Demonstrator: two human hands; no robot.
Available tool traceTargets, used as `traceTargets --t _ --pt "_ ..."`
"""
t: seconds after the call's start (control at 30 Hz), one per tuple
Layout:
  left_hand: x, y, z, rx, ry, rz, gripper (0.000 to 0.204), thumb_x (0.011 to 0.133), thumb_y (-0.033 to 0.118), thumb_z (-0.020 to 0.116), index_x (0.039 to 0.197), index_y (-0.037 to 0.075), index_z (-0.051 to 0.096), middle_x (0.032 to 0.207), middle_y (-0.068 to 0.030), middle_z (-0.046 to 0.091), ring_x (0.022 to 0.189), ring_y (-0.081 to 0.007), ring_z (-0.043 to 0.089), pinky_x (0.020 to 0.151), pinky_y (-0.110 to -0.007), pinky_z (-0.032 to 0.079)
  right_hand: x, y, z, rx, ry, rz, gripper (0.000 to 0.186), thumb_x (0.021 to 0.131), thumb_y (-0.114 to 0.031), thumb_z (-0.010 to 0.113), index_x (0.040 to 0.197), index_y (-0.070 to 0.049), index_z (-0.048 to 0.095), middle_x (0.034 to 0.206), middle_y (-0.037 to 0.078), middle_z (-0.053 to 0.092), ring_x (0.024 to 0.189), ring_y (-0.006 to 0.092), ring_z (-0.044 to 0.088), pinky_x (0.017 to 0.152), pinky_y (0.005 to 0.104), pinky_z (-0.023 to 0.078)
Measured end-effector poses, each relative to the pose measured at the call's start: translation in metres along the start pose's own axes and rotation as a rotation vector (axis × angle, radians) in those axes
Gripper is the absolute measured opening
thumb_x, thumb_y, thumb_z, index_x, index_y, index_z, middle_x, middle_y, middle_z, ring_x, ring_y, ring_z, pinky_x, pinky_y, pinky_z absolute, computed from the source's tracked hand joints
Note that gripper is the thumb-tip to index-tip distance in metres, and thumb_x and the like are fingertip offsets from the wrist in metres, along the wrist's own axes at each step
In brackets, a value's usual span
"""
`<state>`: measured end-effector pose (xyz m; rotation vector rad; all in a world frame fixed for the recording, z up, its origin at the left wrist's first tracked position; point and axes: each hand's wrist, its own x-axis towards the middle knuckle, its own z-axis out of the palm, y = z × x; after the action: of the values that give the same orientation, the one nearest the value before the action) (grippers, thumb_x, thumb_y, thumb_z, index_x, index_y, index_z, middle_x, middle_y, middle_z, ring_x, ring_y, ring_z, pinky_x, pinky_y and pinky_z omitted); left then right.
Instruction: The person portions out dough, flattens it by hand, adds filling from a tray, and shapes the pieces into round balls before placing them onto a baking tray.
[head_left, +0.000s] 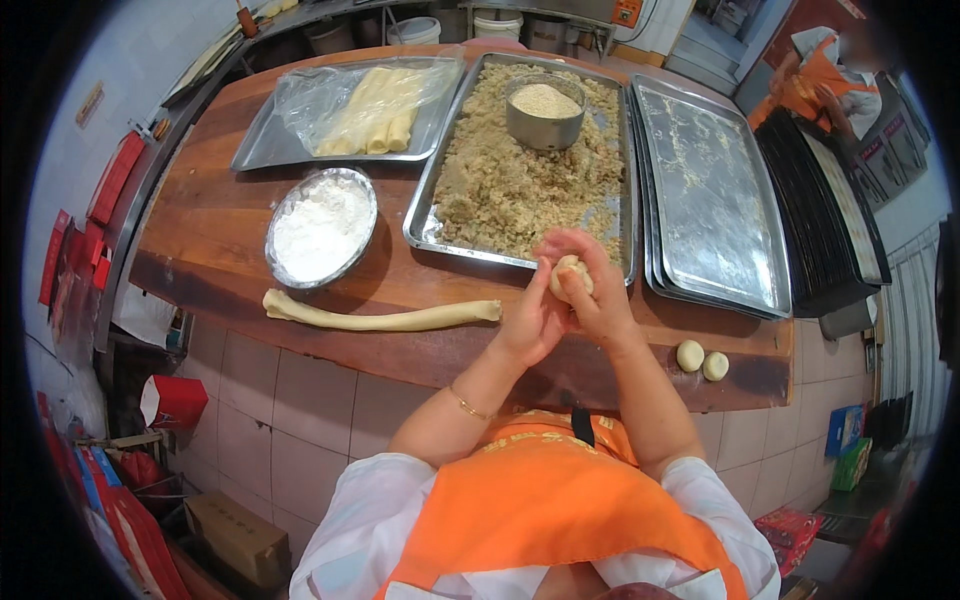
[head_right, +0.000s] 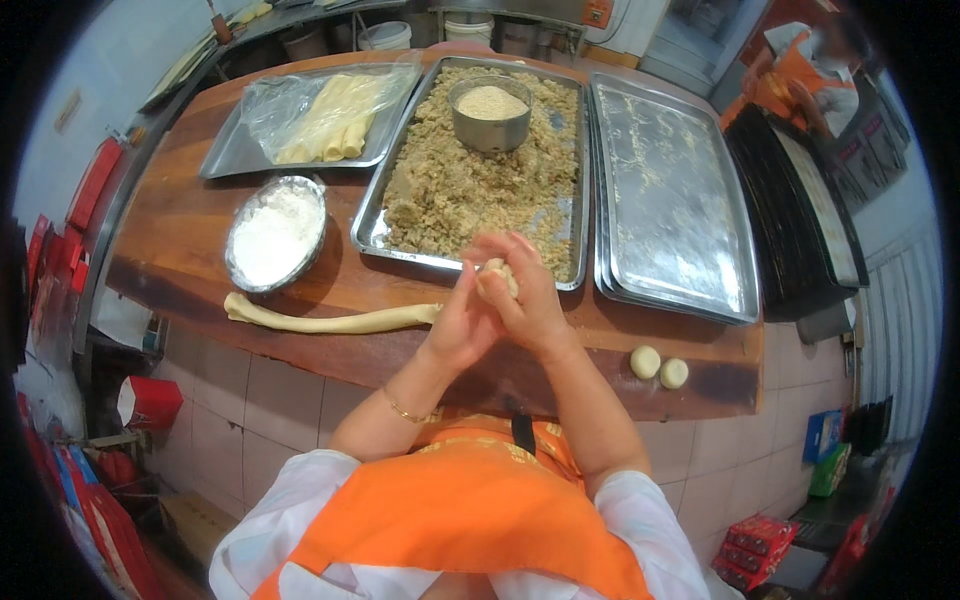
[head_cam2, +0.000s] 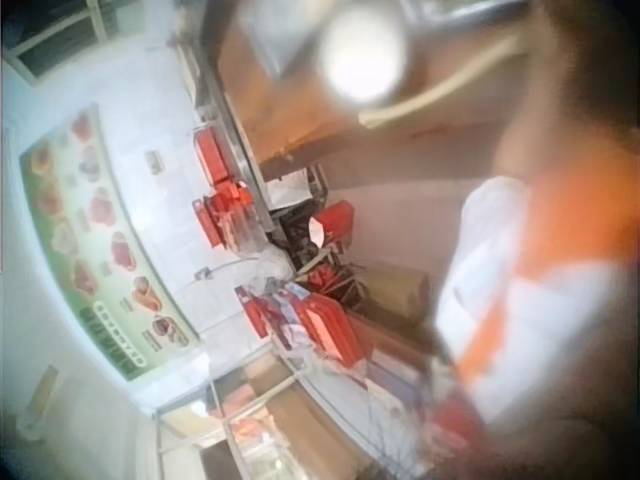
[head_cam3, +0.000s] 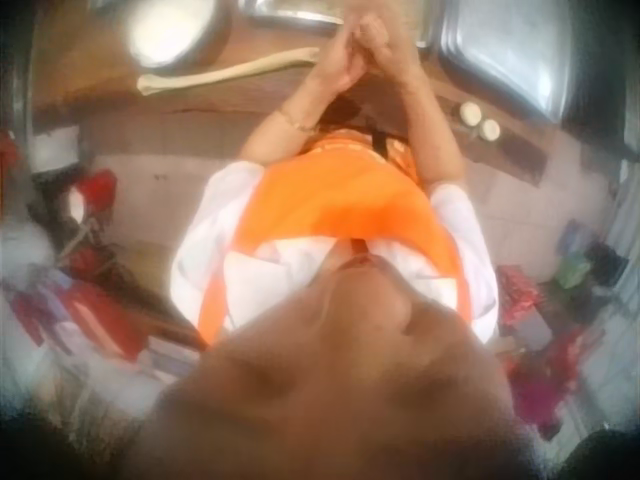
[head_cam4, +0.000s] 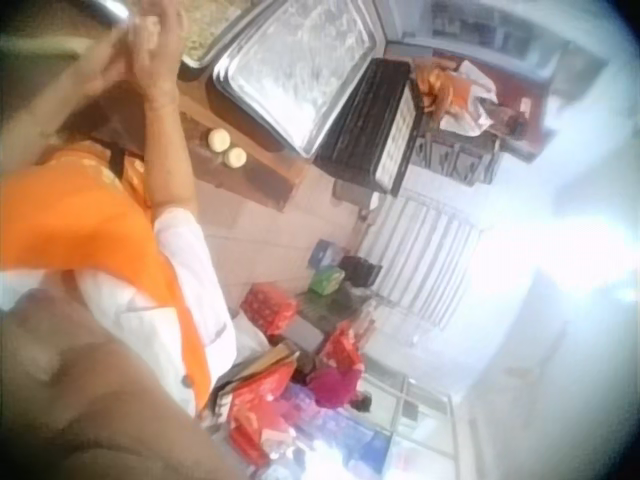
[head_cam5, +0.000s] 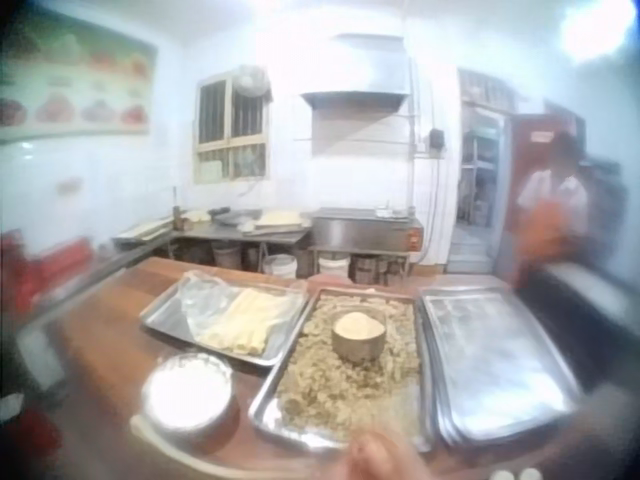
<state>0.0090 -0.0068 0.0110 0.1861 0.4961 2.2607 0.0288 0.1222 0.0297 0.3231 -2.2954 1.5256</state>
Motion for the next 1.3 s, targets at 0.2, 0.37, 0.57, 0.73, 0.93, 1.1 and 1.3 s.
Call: traceTargets --t 0.2,0.37,0.57,0.73,0.93,1.1,1.3 --pt "0.0 -0.002 -0.01 0.282 0.078 0.008 0.048 0.108 0.051 0.04 0.14 0.015 0.047 0.12 0.0009 0.059 0.107 -0.0107 0.06 0.082 -0.03 0.053 0.006 -0.009 -0.011 -0.201 -0.203 -0.136 0.059 0.101 -0.035 0.058 0.147 -0.001 0.045 0.12 0.013 0.072 0.122 0.028 0.063 0.112 0.0411 0.039" --pt "-0.002 -0.006 -0.01 0.234 -0.018 0.018 0.048 0.107 0.053 0.042 0.133 0.013 0.05 0.114 0.0007 0.059 0.095 -0.0072 0.057 0.07 -0.024 0.048 -0.003 -0.011 -0.009 0.034 -0.071 0.053 0.062 0.1 -0.038 0.059 0.148 -0.001 0.043 0.128 0.014 0.069 0.131 0.0308 0.057 0.115 0.0449 0.034" --pt "0.0 -0.012 -0.009 0.356 0.023 0.069 0.054 0.104 0.06 0.044 0.132 0.014 0.05 0.105 0.0019 0.057 0.083 -0.0034 0.052 0.062 -0.02 0.042 0.001 -0.007 -0.007 0.016 -0.044 -0.046 0.05 0.102 -0.046 0.055 0.126 -0.003 0.066 0.129 0.012 0.069 0.131 0.0317 0.057 0.119 0.0489 0.028" --pt "0.0 -0.018 -0.016 0.33 -0.01 0.011 0.056 0.103 0.062 0.043 0.132 0.014 0.05 0.101 0.0021 0.057 0.074 -0.004 0.051 0.056 -0.019 0.038 -0.006 -0.003 -0.018 -0.012 -0.161 0.052 0.054 0.103 -0.052 0.049 0.112 -0.006 0.075 0.132 0.013 0.067 0.143 0.033 0.044 0.12 0.0496 0.024" --pt "-0.005 -0.015 -0.017 0.508 -0.063 0.08 0.062 0.102 0.067 0.039 0.139 0.018 0.047 0.116 0.0004 0.058 0.089 -0.0081 0.056 0.063 -0.021 0.04 -0.002 -0.022 -0.012 0.033 0.0 -0.025 0.059 0.103 -0.056 0.045 0.118 -0.007 0.074 0.142 0.014 0.06 0.149 0.0353 0.033 0.122 0.0518 0.02" --pt "-0.001 -0.021 -0.029 0.531 -0.039 0.02 0.061 0.103 0.065 0.038 0.132 0.012 0.046 0.095 -0.001 0.056 0.063 -0.0059 0.047 0.052 -0.019 0.036 -0.003 -0.01 -0.025 -0.029 -0.224 0.021 0.063 0.102 -0.06 0.043 0.119 -0.009 0.075 0.149 0.013 0.054 0.151 0.0345 0.029 0.123 0.0522 0.017" --pt "-0.011 -0.012 0.0 0.487 -0.003 0.112 0.069 0.101 0.07 0.035 0.134 0.012 0.049 0.104 -0.0006 0.059 0.074 -0.0053 0.051 0.055 -0.02 0.036 -0.007 -0.014 -0.02 0.031 -0.099 0.02 0.067 0.102 -0.064 0.037 0.123 -0.011 0.074 0.149 0.013 0.053 0.153 0.0346 0.024 0.123 0.0518 0.015"
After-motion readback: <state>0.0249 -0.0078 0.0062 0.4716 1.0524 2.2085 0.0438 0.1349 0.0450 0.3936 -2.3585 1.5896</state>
